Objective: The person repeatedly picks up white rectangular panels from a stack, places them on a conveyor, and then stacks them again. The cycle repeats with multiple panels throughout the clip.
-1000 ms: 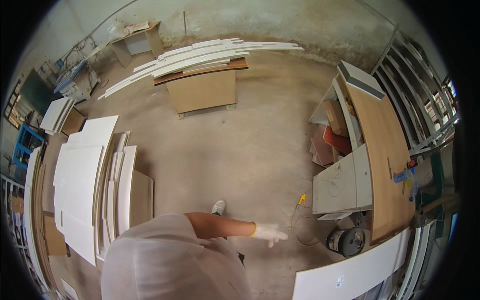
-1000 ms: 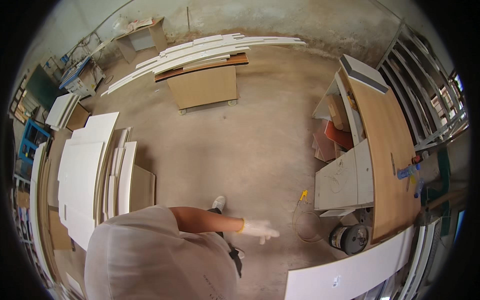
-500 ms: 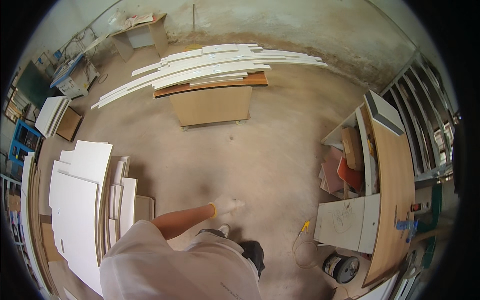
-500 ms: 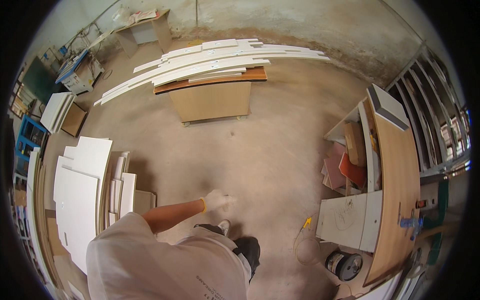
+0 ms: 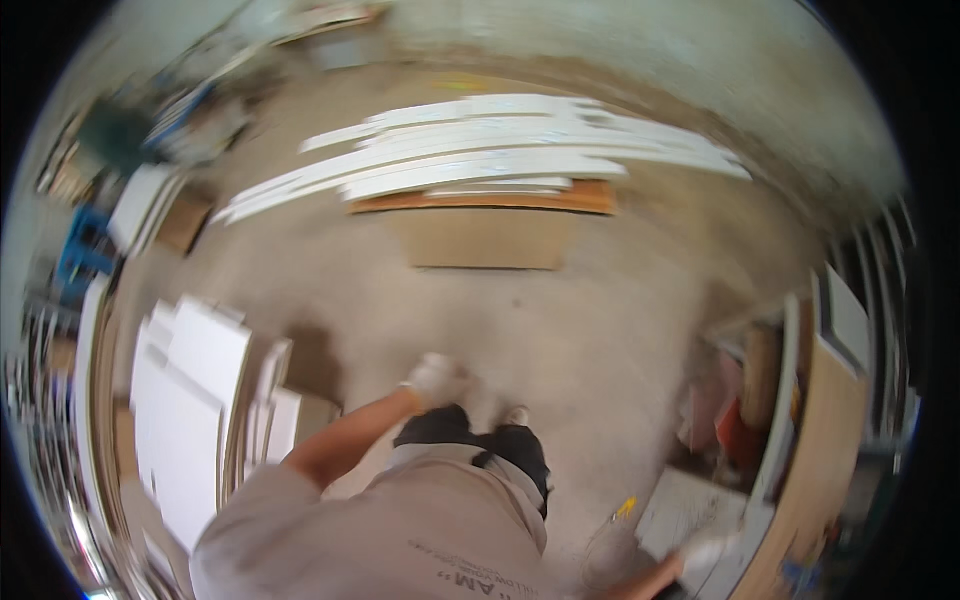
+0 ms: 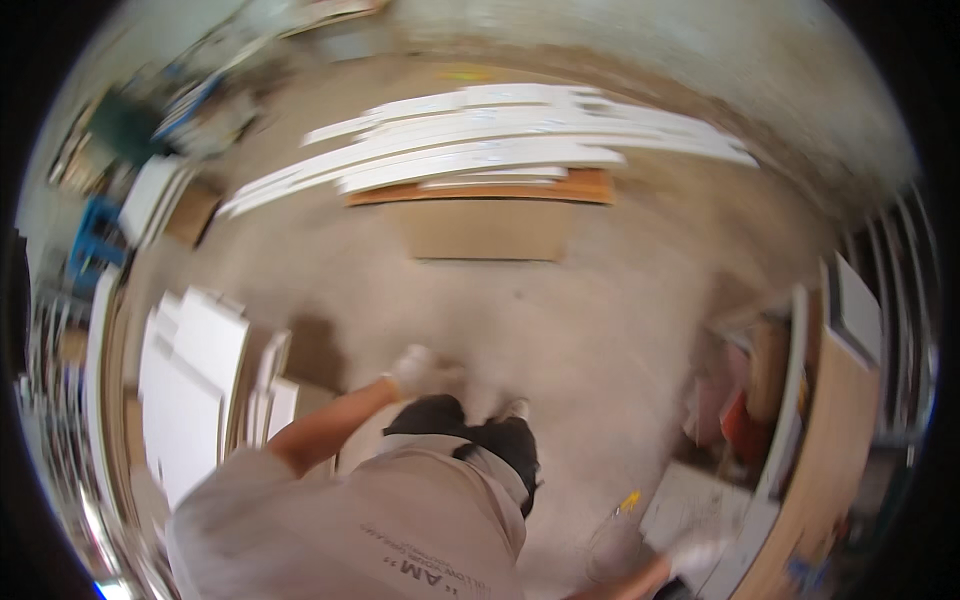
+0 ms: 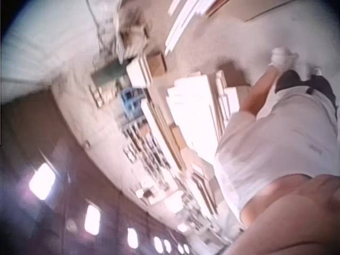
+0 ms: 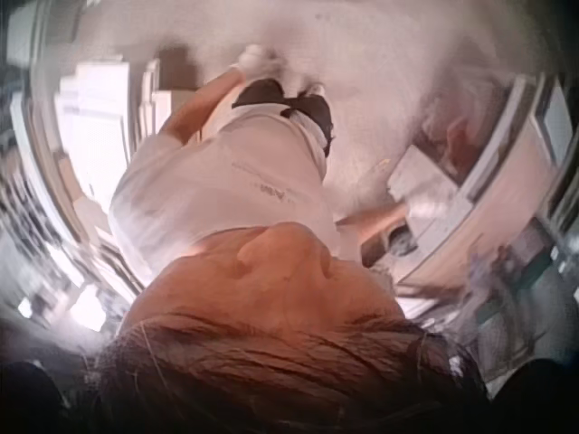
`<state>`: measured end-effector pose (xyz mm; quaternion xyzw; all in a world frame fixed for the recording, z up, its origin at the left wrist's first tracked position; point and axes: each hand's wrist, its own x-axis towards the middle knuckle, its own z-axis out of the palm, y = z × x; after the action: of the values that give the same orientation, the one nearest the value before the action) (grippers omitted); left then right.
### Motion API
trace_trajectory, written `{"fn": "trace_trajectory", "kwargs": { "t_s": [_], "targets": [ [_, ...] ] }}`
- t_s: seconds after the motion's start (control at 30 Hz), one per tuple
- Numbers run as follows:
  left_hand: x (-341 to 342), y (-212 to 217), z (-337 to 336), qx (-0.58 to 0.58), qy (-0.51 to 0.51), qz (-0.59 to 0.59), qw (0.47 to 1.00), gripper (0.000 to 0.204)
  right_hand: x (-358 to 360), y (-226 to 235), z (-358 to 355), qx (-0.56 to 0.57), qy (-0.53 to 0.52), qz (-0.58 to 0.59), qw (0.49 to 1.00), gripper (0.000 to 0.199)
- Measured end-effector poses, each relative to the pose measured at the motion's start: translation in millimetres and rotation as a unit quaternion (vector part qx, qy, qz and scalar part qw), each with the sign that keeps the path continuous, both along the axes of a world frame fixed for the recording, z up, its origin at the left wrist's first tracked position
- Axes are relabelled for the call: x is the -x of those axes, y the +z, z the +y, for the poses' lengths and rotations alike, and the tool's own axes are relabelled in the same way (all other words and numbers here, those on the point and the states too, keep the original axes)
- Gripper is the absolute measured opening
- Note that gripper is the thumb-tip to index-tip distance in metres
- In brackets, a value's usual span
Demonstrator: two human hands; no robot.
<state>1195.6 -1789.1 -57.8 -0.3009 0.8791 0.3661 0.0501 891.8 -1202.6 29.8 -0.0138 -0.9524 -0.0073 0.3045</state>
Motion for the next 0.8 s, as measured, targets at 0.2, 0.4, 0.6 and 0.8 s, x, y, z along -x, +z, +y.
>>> {"fn": "trace_trajectory", "kwargs": {
  "t_s": [0.2,0.4,0.6,0.8],
  "targets": [
    [-30.7,-27.7,-250.0,0.046,0.189,0.028,0.98,0.025,83.0,-74.7,-385.9,0.241,0.187,-0.171,0.937,0.026],
    [39.0,-71.0,-591.6,0.319,0.089,-0.096,0.939,0.067,-11.7,-5.9,-718.8,0.208,0.324,-0.247,0.889,0.043],
    [57.3,-67.5,-774.4,0.288,-0.066,-0.336,0.894,0.064,-121.6,32.8,-862.4,0.118,0.299,-0.461,0.827,0.044],
    [102.6,-18.9,-807.4,0.278,-0.12,-0.278,0.912,0.112,-135.5,27.3,-979.9,0.12,0.238,-0.432,0.862,0.051]
  ]
}}
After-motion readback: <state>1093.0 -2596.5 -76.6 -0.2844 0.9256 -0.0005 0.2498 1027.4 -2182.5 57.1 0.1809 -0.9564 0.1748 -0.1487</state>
